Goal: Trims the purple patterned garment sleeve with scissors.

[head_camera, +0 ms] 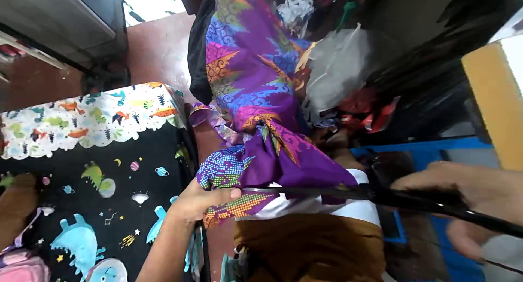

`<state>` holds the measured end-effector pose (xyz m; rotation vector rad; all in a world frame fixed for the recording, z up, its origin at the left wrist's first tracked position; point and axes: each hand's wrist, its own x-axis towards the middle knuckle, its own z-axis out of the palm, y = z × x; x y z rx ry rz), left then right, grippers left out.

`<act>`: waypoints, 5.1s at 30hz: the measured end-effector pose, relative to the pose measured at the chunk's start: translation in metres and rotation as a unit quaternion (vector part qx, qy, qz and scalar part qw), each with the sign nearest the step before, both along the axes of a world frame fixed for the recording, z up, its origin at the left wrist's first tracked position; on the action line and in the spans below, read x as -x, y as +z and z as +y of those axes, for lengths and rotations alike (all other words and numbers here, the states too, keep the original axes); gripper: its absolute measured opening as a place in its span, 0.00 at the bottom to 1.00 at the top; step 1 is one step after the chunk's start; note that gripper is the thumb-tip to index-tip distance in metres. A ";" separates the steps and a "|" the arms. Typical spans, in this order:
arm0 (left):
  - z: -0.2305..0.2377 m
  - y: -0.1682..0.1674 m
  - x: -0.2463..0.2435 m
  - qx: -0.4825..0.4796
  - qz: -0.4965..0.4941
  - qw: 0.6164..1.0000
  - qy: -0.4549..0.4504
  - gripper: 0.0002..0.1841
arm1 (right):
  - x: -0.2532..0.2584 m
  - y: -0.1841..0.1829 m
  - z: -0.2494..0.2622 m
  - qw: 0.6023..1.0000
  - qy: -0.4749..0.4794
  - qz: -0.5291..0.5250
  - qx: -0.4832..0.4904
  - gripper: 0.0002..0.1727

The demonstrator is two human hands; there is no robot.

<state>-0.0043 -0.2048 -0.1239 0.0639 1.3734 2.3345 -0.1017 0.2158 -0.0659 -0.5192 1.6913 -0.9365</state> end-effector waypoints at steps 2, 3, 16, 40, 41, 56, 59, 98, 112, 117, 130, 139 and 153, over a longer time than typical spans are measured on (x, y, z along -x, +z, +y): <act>0.001 0.000 -0.003 0.010 -0.004 1.000 0.026 0.13 | 0.001 0.002 -0.001 1.000 -0.002 -0.012 -0.015 0.31; 0.001 -0.003 -0.005 0.000 0.000 0.999 0.040 0.13 | -0.001 0.000 0.001 1.000 -0.006 -0.011 -0.013 0.30; 0.060 -0.003 -0.031 0.012 0.000 0.958 0.286 0.17 | -0.049 -0.024 0.018 0.993 -0.097 -0.018 0.066 0.28; 0.118 -0.002 -0.024 -0.196 -0.109 0.935 0.275 0.15 | -0.119 -0.031 0.032 0.970 -0.231 0.028 0.069 0.28; 0.118 -0.004 -0.021 -0.239 -0.107 0.935 0.239 0.16 | -0.123 -0.031 0.031 0.968 -0.241 0.024 0.060 0.29; 0.131 -0.016 -0.003 -0.142 -0.019 0.964 0.224 0.11 | -0.182 -0.032 0.008 0.926 -0.366 -0.069 0.060 0.34; 0.138 -0.022 -0.002 -0.076 -0.020 0.965 0.251 0.14 | -0.188 -0.035 0.011 0.923 -0.364 -0.093 0.080 0.37; 0.165 -0.030 -0.020 0.147 0.068 0.934 0.318 0.17 | -0.218 -0.040 -0.028 0.883 -0.442 -0.086 0.133 0.35; 0.164 -0.028 -0.024 0.151 0.071 0.929 0.332 0.18 | -0.212 -0.038 -0.040 0.892 -0.432 -0.043 0.123 0.36; 0.161 -0.026 -0.026 0.156 0.066 0.929 0.330 0.17 | -0.212 -0.040 -0.038 0.891 -0.422 -0.076 0.149 0.37; 0.163 -0.025 -0.024 0.157 0.067 0.933 0.318 0.15 | -0.209 -0.036 -0.048 0.891 -0.430 -0.069 0.131 0.42; 0.165 -0.023 -0.025 0.160 0.063 0.932 0.318 0.14 | -0.215 -0.039 -0.057 0.884 -0.448 -0.028 0.131 0.38; 0.104 -0.006 -0.050 0.034 -0.121 0.924 0.361 0.09 | -0.221 -0.058 -0.011 0.897 -0.383 -0.149 0.161 0.29</act>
